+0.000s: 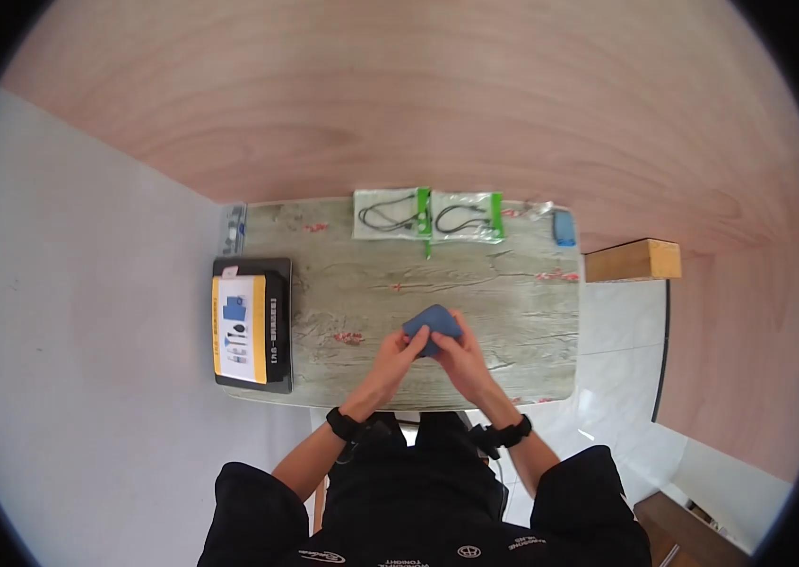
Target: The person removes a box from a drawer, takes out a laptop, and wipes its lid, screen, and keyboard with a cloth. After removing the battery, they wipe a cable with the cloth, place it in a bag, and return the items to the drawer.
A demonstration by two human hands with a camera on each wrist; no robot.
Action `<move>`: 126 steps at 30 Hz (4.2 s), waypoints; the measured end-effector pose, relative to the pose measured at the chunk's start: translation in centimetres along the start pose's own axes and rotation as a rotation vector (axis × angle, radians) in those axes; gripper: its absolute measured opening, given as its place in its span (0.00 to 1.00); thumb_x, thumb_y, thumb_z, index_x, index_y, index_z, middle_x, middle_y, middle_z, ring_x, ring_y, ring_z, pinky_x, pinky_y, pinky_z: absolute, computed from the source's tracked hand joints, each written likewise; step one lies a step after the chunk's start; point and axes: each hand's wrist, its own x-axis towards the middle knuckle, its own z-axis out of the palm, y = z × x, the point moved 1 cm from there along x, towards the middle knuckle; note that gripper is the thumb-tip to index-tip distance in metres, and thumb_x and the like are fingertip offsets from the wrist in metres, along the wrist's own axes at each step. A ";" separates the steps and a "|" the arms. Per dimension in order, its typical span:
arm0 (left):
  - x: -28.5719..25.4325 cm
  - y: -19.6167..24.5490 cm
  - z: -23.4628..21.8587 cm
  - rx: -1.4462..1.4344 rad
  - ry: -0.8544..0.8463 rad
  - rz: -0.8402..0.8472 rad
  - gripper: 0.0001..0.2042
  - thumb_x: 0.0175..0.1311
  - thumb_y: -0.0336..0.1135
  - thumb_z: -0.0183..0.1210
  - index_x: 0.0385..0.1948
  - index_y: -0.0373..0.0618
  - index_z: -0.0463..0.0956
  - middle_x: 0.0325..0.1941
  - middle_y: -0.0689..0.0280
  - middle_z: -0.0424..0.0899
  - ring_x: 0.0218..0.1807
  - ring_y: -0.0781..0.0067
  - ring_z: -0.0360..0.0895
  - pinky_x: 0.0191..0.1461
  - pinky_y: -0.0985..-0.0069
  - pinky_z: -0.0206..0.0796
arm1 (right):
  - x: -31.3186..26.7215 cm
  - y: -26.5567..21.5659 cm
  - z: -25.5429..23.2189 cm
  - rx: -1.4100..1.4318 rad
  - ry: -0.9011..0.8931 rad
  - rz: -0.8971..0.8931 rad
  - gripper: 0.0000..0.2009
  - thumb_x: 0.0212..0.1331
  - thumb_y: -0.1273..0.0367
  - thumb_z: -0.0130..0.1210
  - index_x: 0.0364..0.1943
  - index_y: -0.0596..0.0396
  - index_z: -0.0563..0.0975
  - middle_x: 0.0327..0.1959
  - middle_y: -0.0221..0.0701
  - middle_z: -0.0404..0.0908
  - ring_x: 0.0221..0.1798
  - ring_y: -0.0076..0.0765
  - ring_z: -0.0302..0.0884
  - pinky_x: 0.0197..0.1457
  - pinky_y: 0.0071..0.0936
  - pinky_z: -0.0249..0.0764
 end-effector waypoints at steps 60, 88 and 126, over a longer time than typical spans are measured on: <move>-16.7 -8.1 -32.1 -0.066 1.197 -0.196 0.44 0.66 0.75 0.47 0.62 0.34 0.67 0.60 0.57 0.74 0.60 0.62 0.73 0.56 0.63 0.68 | 20.1 -9.5 -30.5 -2.025 1.068 -0.232 0.26 0.68 0.48 0.54 0.47 0.61 0.76 0.45 0.52 0.80 0.51 0.65 0.79 0.56 0.55 0.76; -12.3 -5.2 -34.8 -0.834 1.155 -0.078 0.56 0.56 0.86 0.42 0.77 0.49 0.50 0.80 0.57 0.54 0.78 0.56 0.51 0.77 0.46 0.42 | 36.5 20.5 24.9 -1.782 -0.434 0.148 0.55 0.59 0.24 0.31 0.51 0.72 0.79 0.61 0.56 0.75 0.66 0.60 0.72 0.68 0.54 0.65; -11.6 -8.7 -36.0 -0.862 0.875 0.184 0.43 0.71 0.75 0.24 0.76 0.51 0.56 0.80 0.64 0.60 0.79 0.55 0.56 0.80 0.60 0.47 | 28.4 20.9 18.2 -1.620 -0.110 0.024 0.46 0.64 0.31 0.39 0.54 0.67 0.77 0.57 0.52 0.77 0.62 0.58 0.74 0.70 0.59 0.59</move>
